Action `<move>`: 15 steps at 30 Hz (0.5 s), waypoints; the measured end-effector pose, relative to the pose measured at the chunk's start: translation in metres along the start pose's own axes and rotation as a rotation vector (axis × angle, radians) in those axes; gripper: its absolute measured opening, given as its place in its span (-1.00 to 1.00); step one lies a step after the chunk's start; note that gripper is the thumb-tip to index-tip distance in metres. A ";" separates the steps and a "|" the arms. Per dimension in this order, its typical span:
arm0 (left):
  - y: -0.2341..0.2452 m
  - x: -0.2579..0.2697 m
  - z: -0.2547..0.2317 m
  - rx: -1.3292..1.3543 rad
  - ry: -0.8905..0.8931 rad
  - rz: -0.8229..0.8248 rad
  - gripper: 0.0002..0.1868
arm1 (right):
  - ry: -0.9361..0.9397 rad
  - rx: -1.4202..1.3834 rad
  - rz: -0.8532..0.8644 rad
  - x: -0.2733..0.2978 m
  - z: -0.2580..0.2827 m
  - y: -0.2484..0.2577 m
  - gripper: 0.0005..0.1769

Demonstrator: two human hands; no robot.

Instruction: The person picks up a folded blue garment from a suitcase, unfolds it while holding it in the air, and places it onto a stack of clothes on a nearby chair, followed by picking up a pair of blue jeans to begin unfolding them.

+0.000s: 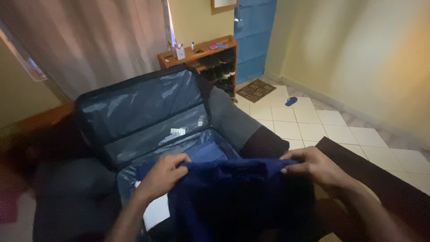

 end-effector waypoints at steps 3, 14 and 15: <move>0.000 0.010 -0.004 -0.191 -0.159 0.006 -0.83 | 0.173 0.147 0.000 0.006 0.005 0.006 -0.87; -0.067 -0.008 -0.026 0.479 0.002 0.342 -0.77 | -0.284 0.051 -0.355 0.016 0.020 0.019 -0.80; -0.073 -0.011 -0.030 0.540 -0.082 0.406 -0.81 | -0.284 0.050 -0.357 0.013 0.019 0.017 -0.80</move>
Point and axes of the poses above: each hand's wrist, its own x-axis away from the middle knuckle, its own y-axis out of the back of the hand, z = x × y, the point moved 4 cm from there along -x, towards the middle knuckle, and after that the axes turned 12 degrees about x, right-handed, at the moved point
